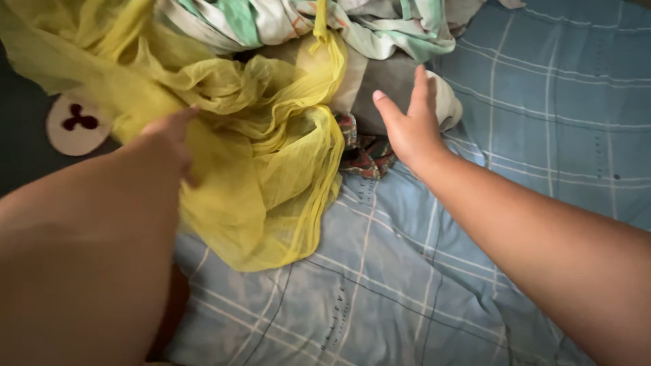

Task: The person folds various clothing items including a dark top, a patterned cloth, a grey shirt, and a black t-shirt on a bed. The person places the folded items into a green plastic bin.

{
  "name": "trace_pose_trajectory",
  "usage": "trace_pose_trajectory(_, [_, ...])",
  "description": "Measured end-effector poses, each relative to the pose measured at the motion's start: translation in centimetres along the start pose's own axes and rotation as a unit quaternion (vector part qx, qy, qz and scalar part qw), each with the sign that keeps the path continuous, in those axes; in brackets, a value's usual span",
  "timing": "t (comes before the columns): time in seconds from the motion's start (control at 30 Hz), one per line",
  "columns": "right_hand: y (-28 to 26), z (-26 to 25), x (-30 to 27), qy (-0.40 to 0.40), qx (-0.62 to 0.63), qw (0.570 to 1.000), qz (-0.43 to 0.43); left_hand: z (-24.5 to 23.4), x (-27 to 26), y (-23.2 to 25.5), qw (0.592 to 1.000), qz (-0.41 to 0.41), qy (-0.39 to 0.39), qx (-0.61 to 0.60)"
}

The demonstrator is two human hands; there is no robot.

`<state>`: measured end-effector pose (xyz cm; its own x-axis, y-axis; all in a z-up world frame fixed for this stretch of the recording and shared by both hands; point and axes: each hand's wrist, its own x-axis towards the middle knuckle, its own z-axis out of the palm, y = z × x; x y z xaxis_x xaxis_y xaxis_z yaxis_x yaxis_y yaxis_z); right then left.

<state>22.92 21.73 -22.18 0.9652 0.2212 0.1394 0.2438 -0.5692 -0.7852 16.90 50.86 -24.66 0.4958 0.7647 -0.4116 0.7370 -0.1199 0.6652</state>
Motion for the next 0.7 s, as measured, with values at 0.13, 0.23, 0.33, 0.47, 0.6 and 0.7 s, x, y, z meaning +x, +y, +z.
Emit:
trace_pose_trajectory(0.13, [-3.4, -0.8, -0.7, -0.151, 0.186, 0.952, 0.189, 2.5, -0.8, 0.9, 0.988, 0.099, -0.044, 0.107])
trace_pose_trajectory(0.23, [-7.1, -0.8, -0.5, -0.254, 0.274, 0.863, 0.34, 4.8, -3.9, 1.7, 0.958, 0.208, -0.097, 0.171])
trace_pose_trajectory(0.33, [-9.7, -0.4, 0.1, -0.309, 0.297, 0.826, 0.366, 5.7, -8.1, 2.2, 0.915, 0.309, -0.167, 0.197])
trace_pose_trajectory(0.47, [-10.6, 1.6, 1.8, -0.363, 0.225, 0.837, 0.342, 4.6, -13.0, 1.9, 0.863, 0.387, -0.265, 0.187])
trace_pose_trajectory(0.6, [-9.9, 4.6, 1.4, -0.449, 0.16, 0.85, 0.225, -1.1, -14.1, 0.1, 0.844, 0.4, -0.34, 0.11])
trace_pose_trajectory(0.7, [-12.2, 5.4, -0.3, -0.405, 0.105, 0.886, 0.202, -7.5, -13.0, -1.4, 0.881, 0.085, -0.452, -0.111])
